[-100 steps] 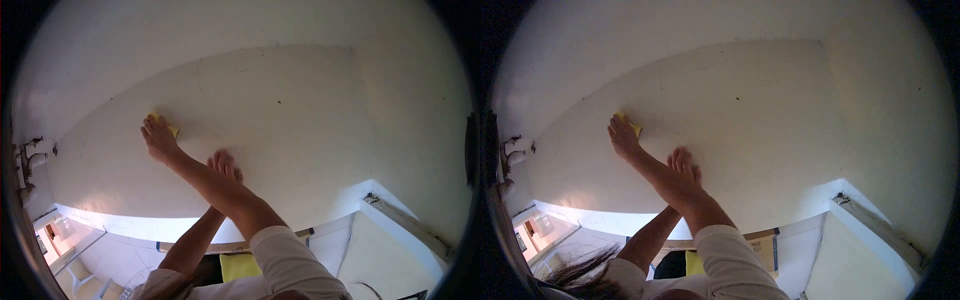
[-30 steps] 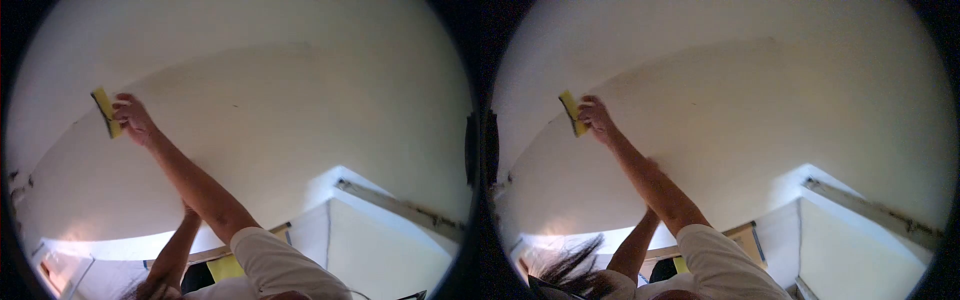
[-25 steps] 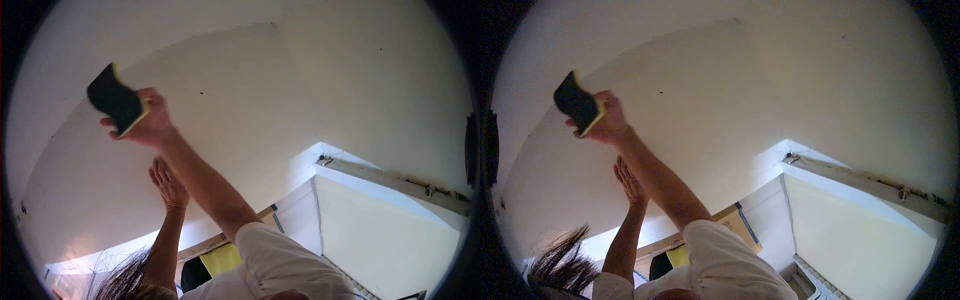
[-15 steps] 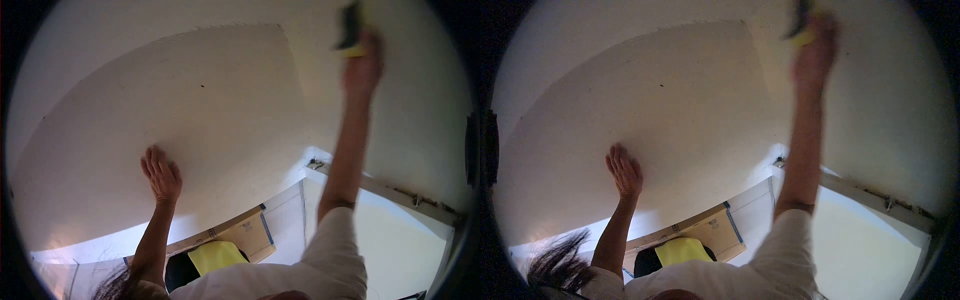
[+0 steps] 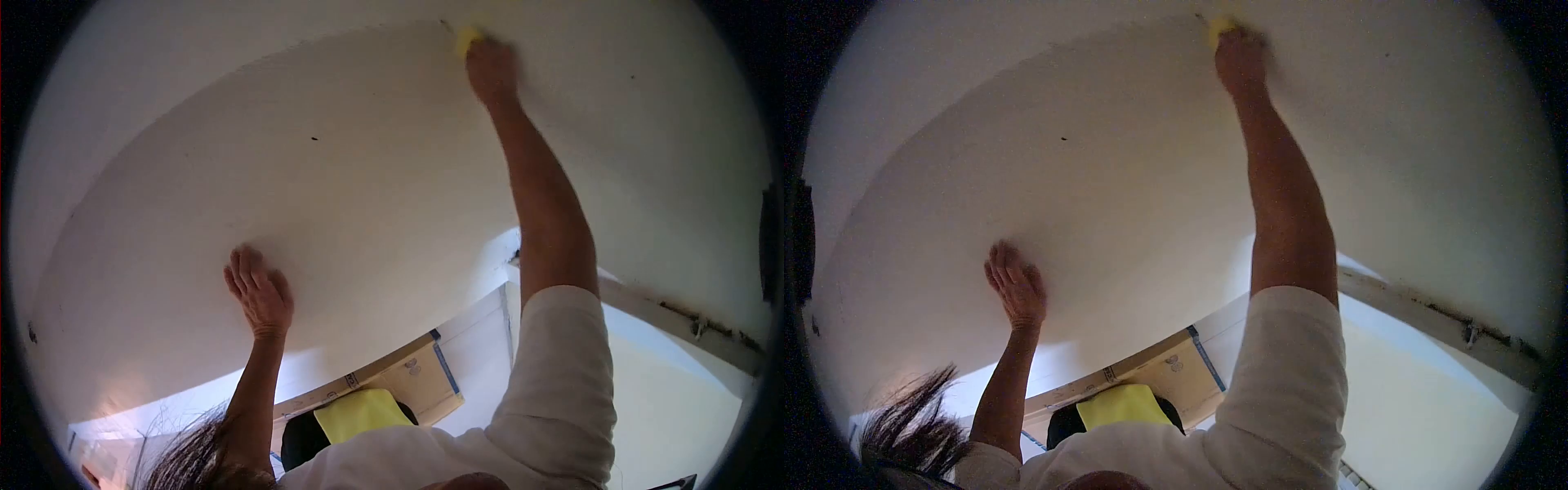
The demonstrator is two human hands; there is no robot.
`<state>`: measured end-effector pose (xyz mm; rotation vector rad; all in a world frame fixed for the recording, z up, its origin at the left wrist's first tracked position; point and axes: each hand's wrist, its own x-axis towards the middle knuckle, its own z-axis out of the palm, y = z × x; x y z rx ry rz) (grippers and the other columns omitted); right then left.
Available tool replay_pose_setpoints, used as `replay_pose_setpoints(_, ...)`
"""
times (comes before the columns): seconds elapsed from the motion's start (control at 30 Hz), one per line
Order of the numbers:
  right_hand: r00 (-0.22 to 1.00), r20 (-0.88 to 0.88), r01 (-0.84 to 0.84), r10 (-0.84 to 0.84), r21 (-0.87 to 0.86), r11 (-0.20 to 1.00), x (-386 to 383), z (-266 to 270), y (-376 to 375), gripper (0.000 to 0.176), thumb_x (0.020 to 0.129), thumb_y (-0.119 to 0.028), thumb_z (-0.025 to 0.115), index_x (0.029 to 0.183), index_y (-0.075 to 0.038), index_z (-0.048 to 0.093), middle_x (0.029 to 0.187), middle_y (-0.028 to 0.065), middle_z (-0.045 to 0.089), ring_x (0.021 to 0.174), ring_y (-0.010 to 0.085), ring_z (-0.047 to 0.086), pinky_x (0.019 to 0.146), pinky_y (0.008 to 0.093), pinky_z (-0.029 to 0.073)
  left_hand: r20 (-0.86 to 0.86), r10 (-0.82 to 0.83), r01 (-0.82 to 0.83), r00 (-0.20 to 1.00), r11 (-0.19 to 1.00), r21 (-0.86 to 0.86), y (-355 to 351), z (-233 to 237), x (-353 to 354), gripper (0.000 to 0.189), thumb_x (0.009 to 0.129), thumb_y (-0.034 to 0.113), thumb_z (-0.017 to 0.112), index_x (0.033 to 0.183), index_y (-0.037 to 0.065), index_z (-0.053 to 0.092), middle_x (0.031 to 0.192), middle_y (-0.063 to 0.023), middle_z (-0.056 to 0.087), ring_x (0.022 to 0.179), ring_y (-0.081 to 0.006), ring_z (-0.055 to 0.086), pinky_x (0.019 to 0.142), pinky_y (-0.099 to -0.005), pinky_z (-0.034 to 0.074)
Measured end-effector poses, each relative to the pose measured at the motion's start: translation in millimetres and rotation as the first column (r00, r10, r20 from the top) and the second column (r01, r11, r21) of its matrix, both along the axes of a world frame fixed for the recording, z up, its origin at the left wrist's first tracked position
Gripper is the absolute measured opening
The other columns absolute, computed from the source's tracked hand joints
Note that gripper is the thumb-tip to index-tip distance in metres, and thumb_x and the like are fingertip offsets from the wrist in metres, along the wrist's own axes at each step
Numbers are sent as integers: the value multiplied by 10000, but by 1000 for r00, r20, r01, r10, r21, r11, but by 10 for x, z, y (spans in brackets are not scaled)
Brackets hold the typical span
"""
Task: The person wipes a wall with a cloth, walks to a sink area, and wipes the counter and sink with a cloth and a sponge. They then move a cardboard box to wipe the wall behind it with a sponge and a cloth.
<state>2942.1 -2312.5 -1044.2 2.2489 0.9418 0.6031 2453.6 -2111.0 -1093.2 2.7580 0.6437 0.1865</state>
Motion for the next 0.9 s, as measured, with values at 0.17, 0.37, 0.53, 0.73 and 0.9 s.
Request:
replay_pose_setpoints(0.17,993,111,-32,32,-2,999,-428,720,-420,161,761,-177,540,889,-91,583,827,105,586,739,257,567,601,434,428,19,4,-4,1000,1000,20,-15,-17,0,507,805,130,485,1252,-5,290,1339,-195,299,1275,-353,241,1040,-535,146)
replay_pose_setpoints(0.37,634,773,255,25,-239,937,-156,2476,-1554,196,819,-239,508,912,-86,587,831,51,577,705,193,548,599,433,432,80,-20,15,997,998,63,-25,-25,-15,496,816,141,484,1253,0,297,1340,-188,305,1269,-348,251,1039,-527,161)
replay_pose_setpoints(0.53,939,343,-6,33,-79,997,-800,1551,-1258,205,827,-218,480,974,-113,576,903,67,580,838,248,540,738,462,397,46,-8,5,999,997,82,-20,-27,-14,456,824,163,496,1220,8,330,1333,-173,319,1273,-322,255,1044,-510,169)
replay_pose_setpoints(0.73,981,120,173,-153,-181,968,-1585,1310,-1284,294,793,-167,491,1077,-143,562,1019,62,576,974,249,516,843,436,357,71,-1,-6,997,995,98,-57,-85,-27,434,835,172,496,1217,31,344,1331,-146,331,1279,-301,256,1051,-491,171)
replay_pose_setpoints(0.9,578,809,116,105,-209,971,-1590,3591,-1836,382,715,-135,549,1097,-127,562,937,48,607,719,186,585,567,376,446,143,-26,10,989,994,113,-34,-102,-59,407,857,200,465,1215,41,354,1310,-134,356,1264,-298,280,1045,-494,178)
